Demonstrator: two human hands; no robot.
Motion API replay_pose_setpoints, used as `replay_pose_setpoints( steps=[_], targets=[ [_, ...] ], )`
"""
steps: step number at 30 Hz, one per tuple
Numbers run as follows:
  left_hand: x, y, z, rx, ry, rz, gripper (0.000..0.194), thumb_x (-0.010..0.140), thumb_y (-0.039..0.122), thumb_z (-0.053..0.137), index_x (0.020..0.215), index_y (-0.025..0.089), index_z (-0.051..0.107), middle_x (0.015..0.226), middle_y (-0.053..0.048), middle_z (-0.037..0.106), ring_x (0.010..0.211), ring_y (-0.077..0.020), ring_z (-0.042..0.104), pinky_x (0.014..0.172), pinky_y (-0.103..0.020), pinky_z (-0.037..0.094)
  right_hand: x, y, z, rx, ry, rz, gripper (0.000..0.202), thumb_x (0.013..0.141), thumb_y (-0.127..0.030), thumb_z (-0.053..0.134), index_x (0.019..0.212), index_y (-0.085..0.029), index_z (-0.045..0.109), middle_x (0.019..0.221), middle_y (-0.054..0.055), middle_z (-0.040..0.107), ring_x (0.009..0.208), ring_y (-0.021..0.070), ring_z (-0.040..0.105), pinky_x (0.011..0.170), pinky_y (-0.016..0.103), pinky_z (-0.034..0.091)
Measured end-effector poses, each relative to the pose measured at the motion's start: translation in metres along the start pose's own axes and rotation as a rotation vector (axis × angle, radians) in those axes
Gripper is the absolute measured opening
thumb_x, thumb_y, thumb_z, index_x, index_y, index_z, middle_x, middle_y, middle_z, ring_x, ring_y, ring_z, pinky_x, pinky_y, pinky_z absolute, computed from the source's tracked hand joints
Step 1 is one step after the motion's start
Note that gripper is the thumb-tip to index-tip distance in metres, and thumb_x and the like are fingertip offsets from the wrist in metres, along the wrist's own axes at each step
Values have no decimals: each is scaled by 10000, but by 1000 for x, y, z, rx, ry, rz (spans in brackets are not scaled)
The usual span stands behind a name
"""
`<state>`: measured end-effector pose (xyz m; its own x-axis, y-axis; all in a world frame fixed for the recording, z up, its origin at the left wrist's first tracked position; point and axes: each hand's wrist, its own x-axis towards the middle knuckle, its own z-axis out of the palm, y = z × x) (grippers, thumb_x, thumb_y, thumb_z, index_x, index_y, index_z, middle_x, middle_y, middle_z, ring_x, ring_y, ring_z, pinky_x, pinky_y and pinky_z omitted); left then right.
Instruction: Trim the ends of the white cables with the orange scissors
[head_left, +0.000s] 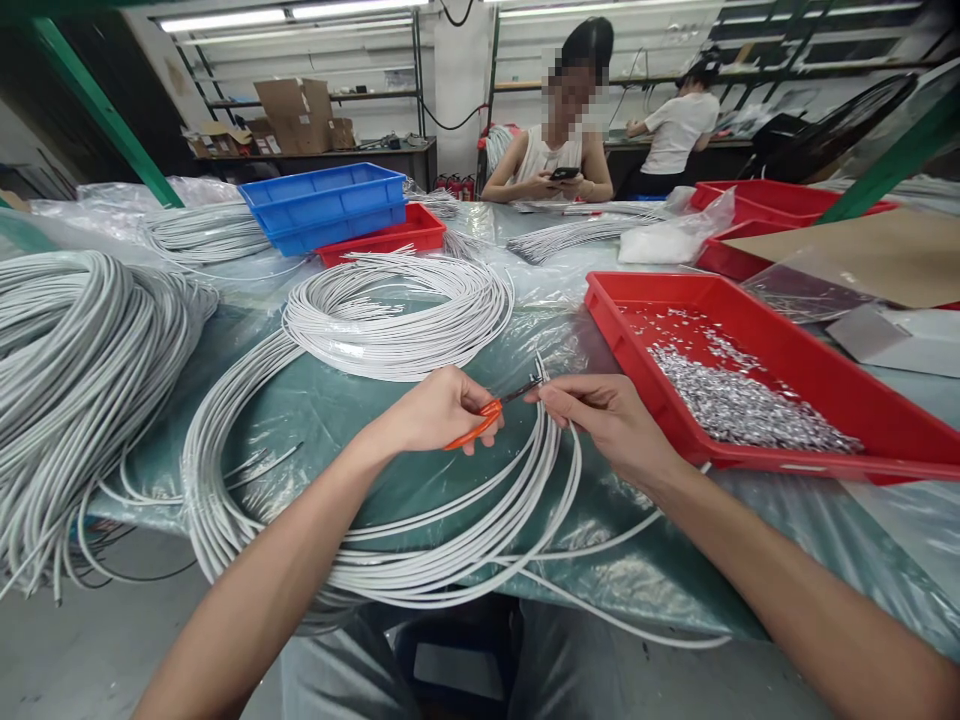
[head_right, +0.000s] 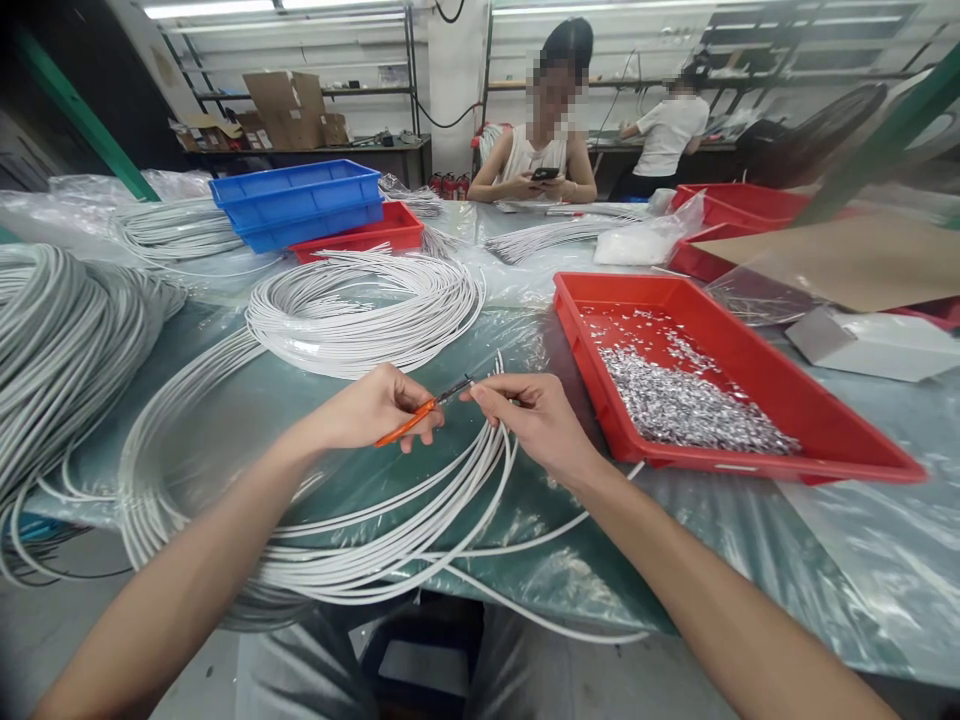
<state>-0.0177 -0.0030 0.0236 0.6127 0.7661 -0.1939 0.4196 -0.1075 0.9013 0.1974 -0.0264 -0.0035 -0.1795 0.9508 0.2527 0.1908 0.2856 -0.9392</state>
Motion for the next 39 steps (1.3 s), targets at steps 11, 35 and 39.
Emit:
replay_pose_setpoints(
  steps=[11, 35, 39],
  targets=[
    [1, -6, 6, 49, 76, 71, 157, 735, 212, 553, 732, 110, 671, 678, -26, 657, 541, -86, 549, 503, -196, 401, -3, -5, 6, -89, 115, -46, 323, 829, -418, 677, 623, -171, 645, 558, -5, 492, 574, 131, 450, 565, 276, 379],
    [1, -7, 12, 171, 218, 206, 104, 721, 204, 535, 686, 136, 605, 609, 31, 477, 563, -76, 380, 527, -219, 297, -6, -1, 12, 84, 48, -12, 413, 842, -467, 660, 552, -192, 555, 536, -15, 398, 612, 166, 522, 690, 311, 463],
    [-1, -5, 10, 159, 169, 187, 123, 730, 209, 515, 678, 132, 595, 604, 27, 488, 563, -75, 393, 518, -218, 285, -6, -5, 10, 9, 36, -55, 439, 853, -442, 646, 517, -189, 517, 544, -19, 374, 569, 136, 429, 664, 302, 444]
  ],
)
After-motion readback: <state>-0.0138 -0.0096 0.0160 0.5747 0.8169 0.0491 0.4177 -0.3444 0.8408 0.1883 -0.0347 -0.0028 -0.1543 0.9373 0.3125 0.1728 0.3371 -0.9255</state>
